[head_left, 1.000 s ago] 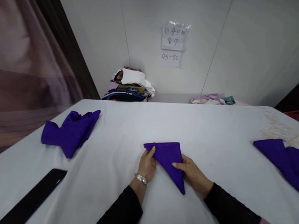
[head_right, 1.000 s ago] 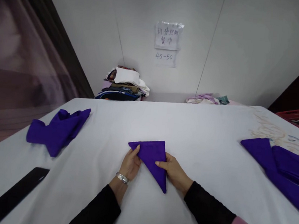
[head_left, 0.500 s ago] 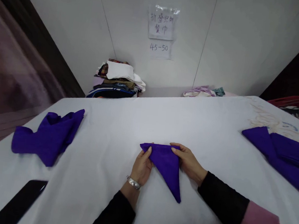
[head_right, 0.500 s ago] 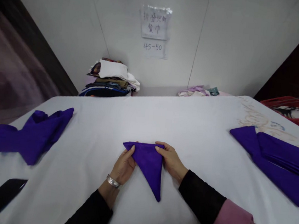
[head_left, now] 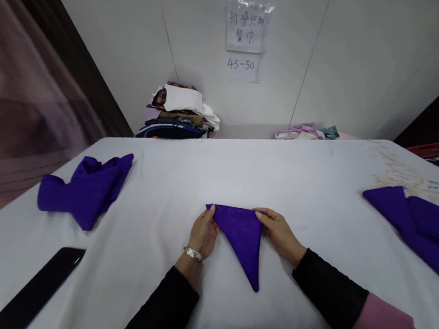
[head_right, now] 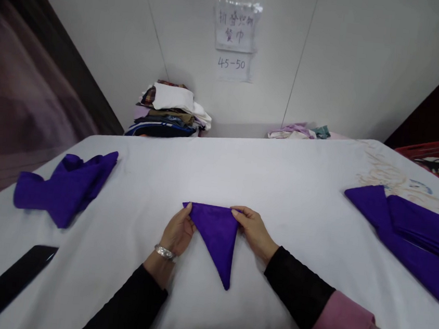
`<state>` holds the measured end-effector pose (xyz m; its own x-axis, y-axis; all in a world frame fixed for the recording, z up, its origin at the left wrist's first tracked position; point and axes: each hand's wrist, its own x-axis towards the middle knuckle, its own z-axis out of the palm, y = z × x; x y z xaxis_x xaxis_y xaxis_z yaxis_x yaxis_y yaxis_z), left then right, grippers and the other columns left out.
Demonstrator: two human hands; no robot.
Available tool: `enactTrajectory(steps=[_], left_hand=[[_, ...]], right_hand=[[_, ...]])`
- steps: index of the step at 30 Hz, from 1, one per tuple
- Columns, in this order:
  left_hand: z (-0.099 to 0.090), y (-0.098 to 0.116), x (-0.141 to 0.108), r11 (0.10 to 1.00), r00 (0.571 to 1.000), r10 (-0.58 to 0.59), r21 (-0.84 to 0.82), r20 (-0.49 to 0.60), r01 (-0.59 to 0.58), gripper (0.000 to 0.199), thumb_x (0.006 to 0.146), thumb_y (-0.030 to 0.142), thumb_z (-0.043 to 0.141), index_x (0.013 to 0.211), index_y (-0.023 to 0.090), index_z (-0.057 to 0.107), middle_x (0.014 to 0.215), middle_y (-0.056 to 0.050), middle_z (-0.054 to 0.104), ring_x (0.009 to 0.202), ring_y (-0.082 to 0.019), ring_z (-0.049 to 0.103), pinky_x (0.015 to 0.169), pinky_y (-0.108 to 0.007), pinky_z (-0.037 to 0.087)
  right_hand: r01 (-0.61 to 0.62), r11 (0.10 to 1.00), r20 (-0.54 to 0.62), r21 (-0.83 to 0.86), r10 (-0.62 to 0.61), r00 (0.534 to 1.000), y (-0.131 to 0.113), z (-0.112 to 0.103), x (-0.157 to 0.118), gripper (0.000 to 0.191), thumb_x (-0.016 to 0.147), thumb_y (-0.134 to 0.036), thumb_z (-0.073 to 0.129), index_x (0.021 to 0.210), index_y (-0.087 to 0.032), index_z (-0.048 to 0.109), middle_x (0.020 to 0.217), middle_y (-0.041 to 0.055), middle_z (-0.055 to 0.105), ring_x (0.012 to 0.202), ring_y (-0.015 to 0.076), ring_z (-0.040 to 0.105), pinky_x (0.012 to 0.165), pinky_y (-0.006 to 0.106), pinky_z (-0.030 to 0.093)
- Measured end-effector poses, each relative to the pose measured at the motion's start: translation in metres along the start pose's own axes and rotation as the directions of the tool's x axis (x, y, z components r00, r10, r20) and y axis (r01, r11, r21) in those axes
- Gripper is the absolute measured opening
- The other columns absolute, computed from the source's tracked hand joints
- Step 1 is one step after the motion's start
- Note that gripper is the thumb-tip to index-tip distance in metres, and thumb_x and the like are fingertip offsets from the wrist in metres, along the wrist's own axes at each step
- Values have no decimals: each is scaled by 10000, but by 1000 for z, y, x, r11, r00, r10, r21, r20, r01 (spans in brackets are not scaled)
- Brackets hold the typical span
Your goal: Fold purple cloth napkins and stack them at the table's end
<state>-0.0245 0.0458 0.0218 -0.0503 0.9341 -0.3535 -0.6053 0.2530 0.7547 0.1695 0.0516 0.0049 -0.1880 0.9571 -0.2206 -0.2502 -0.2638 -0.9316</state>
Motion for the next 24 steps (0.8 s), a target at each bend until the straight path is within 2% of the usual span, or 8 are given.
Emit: enactTrajectory(steps=[9,12,15,17,20,22,24], left_hand=[[-2,4,0,998,999,-28,63,-34,30,185,702,346,681,702,172,618,682,-33,678,686,-171,642,684,-291,505],[-2,5,-1,992,999,-42,114,-18,44,193,697,349,680,703,168,615,675,-35,674,664,-165,634,656,-280,497],[-1,7,-6,984,997,-61,168,56,51,248,686,387,692,739,161,607,708,-40,680,695,-168,636,645,-266,489],[1,9,-8,979,989,-85,193,118,61,276,682,411,695,751,161,602,734,-43,685,748,-182,640,657,-266,490],[7,12,-11,966,980,-118,249,162,75,297,658,435,708,749,170,609,779,-43,694,807,-201,639,663,-264,500],[13,11,-14,952,974,-149,292,171,94,320,628,447,724,770,176,631,821,-48,700,837,-223,639,656,-273,514],[16,7,-15,937,972,-171,330,160,111,352,587,458,744,792,187,651,857,-48,702,859,-247,639,649,-288,530]], right_hand=[[63,994,-16,-84,-64,998,2,-5,3,256,704,-381,683,887,-203,665,647,-22,595,540,104,487,536,249,379],[31,995,49,-99,-27,998,-1,-5,3,274,700,-380,684,916,-213,662,741,-8,642,617,122,550,624,274,426],[68,984,150,-166,-43,988,-9,-5,4,329,697,-384,692,974,-210,657,879,18,672,746,145,602,737,303,446],[150,948,220,-281,-88,971,-17,-5,3,361,702,-394,690,1001,-194,659,924,34,676,805,160,612,769,308,450],[303,819,344,-487,-139,929,-34,-4,-2,401,711,-399,690,1051,-190,655,974,33,676,882,179,610,795,284,450],[382,729,439,-568,-124,890,-45,-1,-8,419,722,-407,684,1089,-208,644,1002,13,672,914,173,604,810,252,442],[397,696,493,-598,-70,867,-53,4,-13,436,731,-425,675,1113,-219,632,991,-5,671,899,156,604,793,219,441]])
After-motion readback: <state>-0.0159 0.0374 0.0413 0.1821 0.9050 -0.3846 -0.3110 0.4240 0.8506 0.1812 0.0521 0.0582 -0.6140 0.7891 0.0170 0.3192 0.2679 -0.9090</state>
